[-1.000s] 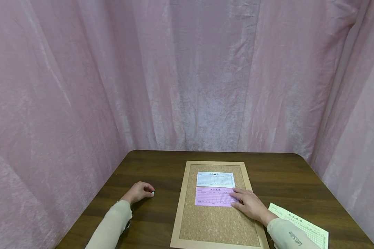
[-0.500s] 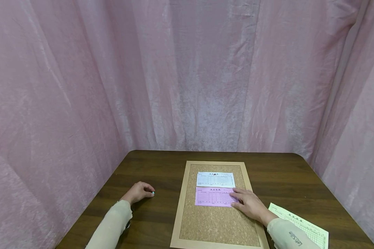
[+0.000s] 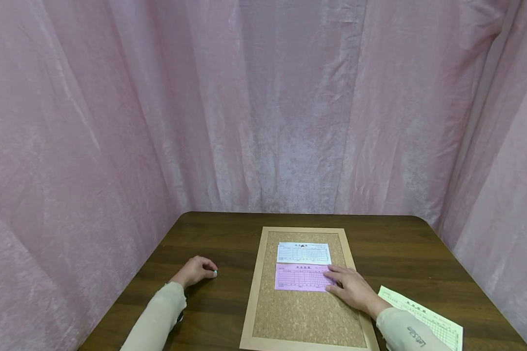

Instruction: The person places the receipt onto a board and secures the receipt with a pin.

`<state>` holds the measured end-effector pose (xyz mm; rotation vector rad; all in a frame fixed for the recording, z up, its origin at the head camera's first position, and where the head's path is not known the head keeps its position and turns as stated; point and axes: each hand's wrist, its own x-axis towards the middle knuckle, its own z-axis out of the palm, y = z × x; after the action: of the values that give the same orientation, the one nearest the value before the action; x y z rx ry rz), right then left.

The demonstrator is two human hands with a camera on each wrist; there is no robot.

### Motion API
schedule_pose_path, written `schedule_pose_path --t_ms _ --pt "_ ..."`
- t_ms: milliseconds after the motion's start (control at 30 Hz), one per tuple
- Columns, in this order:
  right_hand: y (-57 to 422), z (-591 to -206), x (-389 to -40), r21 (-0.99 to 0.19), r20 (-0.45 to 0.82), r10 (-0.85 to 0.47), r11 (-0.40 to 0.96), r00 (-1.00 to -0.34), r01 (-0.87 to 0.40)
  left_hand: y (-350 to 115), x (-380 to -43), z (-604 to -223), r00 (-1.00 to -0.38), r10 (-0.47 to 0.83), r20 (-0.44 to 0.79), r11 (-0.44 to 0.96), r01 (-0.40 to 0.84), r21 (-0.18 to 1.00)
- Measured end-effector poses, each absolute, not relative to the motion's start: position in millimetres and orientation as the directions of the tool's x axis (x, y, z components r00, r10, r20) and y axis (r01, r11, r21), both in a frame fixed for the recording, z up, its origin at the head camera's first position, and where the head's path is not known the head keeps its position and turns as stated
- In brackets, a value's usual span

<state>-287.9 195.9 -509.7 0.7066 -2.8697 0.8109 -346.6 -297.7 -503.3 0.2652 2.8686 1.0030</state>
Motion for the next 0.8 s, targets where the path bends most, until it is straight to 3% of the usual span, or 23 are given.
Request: schedule_pose_path --t_ms 800 --pt "195.4 -507.6 -286.5 -0.482 0.197 -0.415 0.748 -0.888 -0.456 -253.2 -360.6 -478.6 -0.991 0.128 0.037 0.644 0.111 0.757"
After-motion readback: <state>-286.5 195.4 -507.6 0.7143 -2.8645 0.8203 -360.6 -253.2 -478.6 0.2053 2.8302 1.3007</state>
